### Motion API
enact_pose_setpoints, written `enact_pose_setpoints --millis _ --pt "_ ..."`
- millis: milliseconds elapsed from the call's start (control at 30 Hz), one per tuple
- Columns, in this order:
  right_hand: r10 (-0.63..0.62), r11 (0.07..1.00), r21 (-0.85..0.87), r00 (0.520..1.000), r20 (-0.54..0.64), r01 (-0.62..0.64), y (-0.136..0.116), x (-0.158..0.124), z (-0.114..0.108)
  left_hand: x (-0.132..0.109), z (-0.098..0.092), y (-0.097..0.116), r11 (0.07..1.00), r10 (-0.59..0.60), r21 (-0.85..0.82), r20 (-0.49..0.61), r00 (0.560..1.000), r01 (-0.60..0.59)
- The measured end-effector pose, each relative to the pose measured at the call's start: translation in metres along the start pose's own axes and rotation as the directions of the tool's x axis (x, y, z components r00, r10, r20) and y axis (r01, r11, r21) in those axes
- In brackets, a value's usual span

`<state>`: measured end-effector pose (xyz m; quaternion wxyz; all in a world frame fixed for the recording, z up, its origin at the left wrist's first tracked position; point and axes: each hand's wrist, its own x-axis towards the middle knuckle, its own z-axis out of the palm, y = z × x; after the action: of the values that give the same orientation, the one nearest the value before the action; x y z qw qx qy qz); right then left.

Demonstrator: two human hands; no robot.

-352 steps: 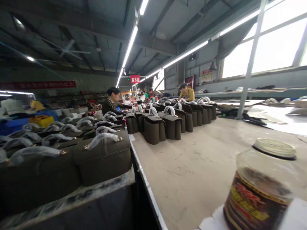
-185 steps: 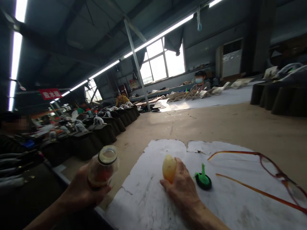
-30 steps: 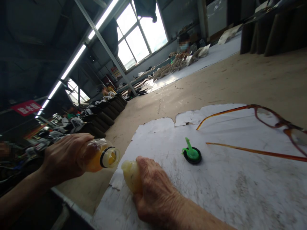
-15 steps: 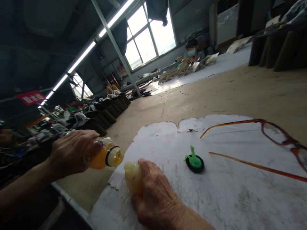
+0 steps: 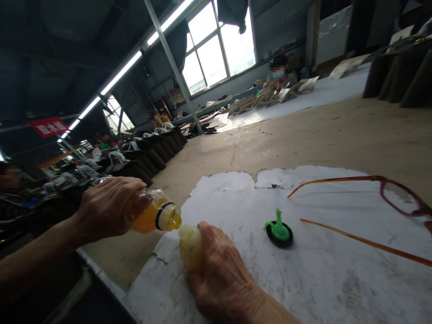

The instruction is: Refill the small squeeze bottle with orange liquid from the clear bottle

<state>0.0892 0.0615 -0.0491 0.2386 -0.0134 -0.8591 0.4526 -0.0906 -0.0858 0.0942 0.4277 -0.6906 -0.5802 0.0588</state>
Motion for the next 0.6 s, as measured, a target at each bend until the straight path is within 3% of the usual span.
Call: enact_pose_setpoints --millis 433,600 --pt "0.003 1.0 0.003 1.0 -0.001 -0.003 -0.0016 -0.001 -0.0013 0.0038 -0.0033 -0.0007 0.999 0.02 0.025 0.023 1.0 -0.02" --pt "0.012 1.0 -0.004 1.0 -0.001 -0.012 -0.0013 -0.0002 -0.0005 0.0034 -0.0054 -0.0004 0.999 -0.027 0.018 0.037 0.999 0.027"
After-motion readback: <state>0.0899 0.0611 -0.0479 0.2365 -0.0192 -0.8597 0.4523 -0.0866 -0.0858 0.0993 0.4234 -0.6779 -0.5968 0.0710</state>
